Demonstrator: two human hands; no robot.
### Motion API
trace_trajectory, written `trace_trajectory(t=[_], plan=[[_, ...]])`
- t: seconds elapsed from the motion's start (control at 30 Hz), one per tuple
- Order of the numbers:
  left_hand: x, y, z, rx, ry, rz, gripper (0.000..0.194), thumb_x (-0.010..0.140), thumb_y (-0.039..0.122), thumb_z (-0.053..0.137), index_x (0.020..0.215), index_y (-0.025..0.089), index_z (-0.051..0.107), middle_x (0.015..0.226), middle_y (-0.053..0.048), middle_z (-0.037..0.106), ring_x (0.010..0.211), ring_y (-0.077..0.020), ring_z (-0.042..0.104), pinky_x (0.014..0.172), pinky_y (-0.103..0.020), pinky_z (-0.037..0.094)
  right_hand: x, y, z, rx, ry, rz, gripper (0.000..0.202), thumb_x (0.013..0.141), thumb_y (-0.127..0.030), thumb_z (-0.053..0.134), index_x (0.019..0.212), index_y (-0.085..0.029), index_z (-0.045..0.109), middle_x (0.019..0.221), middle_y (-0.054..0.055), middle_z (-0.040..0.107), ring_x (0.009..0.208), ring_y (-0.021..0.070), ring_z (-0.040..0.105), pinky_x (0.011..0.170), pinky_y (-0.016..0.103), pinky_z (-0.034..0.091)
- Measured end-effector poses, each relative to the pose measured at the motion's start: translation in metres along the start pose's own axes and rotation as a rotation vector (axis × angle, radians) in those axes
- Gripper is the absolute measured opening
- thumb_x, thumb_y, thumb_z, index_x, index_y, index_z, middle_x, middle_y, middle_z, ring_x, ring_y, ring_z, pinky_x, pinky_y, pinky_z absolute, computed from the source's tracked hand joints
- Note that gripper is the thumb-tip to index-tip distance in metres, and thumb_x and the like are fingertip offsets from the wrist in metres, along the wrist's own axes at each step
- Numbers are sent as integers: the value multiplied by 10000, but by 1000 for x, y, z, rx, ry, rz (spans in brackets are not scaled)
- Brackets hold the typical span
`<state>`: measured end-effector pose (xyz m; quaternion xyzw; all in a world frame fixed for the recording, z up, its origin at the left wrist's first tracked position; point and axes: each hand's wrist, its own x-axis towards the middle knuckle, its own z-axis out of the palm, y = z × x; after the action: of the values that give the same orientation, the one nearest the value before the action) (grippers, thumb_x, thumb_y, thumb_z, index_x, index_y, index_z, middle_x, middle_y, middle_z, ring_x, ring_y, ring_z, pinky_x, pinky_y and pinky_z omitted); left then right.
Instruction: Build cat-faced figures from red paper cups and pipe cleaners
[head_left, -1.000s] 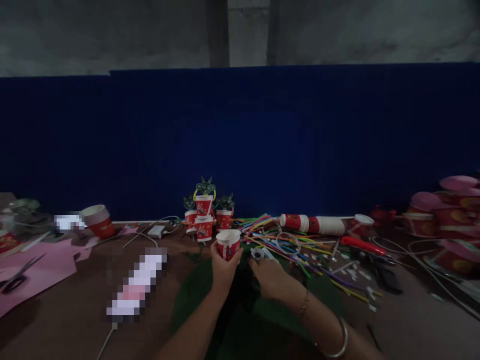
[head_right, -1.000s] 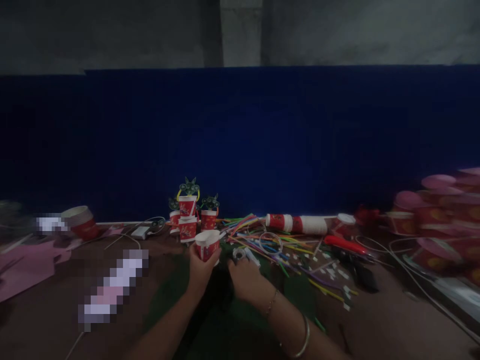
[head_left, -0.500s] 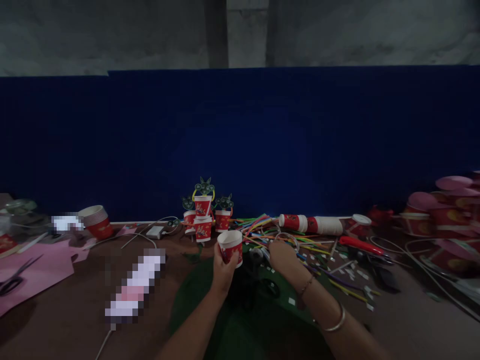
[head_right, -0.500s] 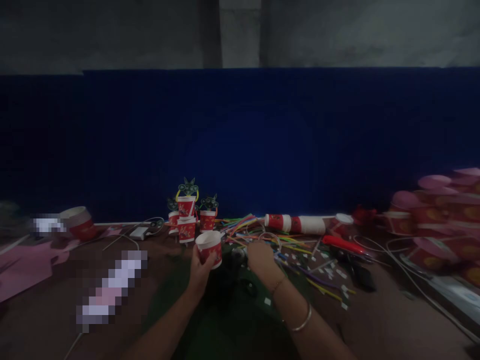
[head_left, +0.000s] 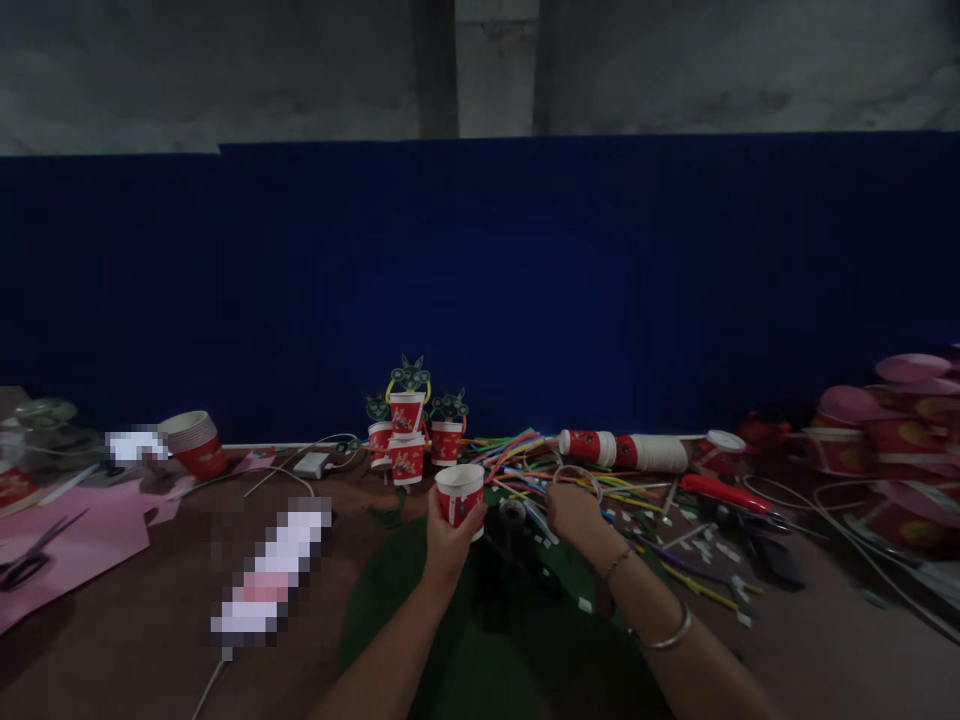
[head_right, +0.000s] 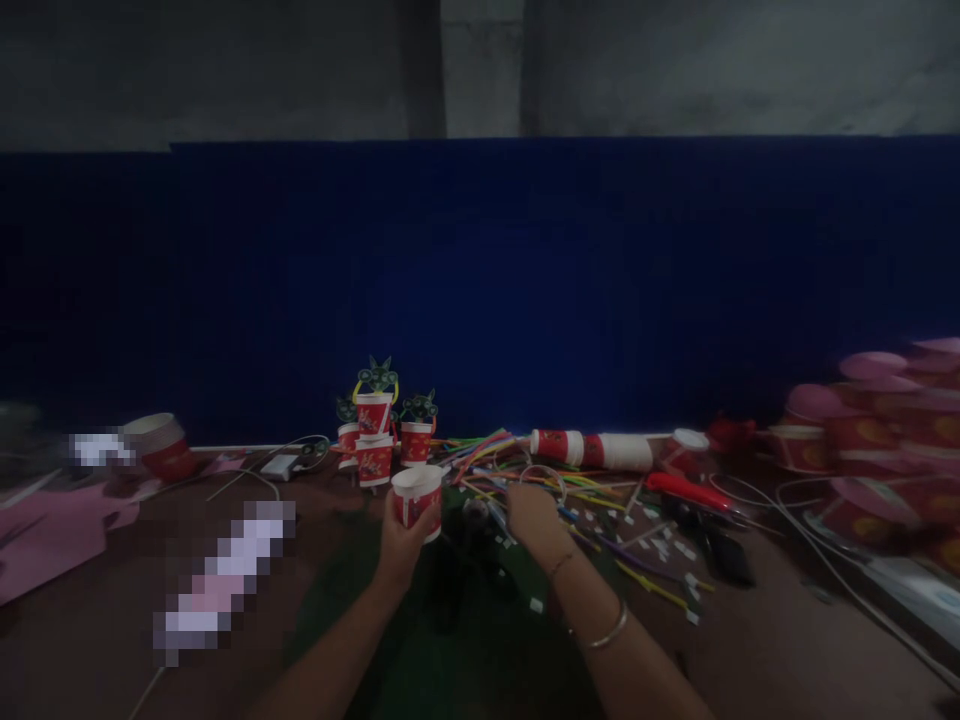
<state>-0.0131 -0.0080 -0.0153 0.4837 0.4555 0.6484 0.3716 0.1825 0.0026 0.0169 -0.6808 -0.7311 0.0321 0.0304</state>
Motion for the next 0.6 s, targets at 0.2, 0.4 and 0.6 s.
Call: trace_trajectory(t=[0.2,0.4,0.6], plan=[[1,-3,0,-24,6,-5,640,559,320,764,1104,181,459,990,-72,617,874,-215,620,745,-314,501,-2,1,-2,14,-11,-16,310,816,-122,416,1102,-116,534,996,144,650,951,233,610,742,288,425],[2,-8,-3,-110,-33,-41,462,690,375,648,1083,177,506,1022,-76,625,936,-217,605,795,-325,483,-3,-2,-5,26,-43,14,230,780,-110,468,971,-117,595,967,155,654,935,225,618,750,286,426],[2,-1,-2,-31,31,-32,529,622,365,711,1074,181,505,1003,-66,633,903,-206,614,787,-314,485,-4,-6,-19,58,-8,17,257,747,-107,477,979,-114,585,967,154,657,904,247,623,723,305,432]])
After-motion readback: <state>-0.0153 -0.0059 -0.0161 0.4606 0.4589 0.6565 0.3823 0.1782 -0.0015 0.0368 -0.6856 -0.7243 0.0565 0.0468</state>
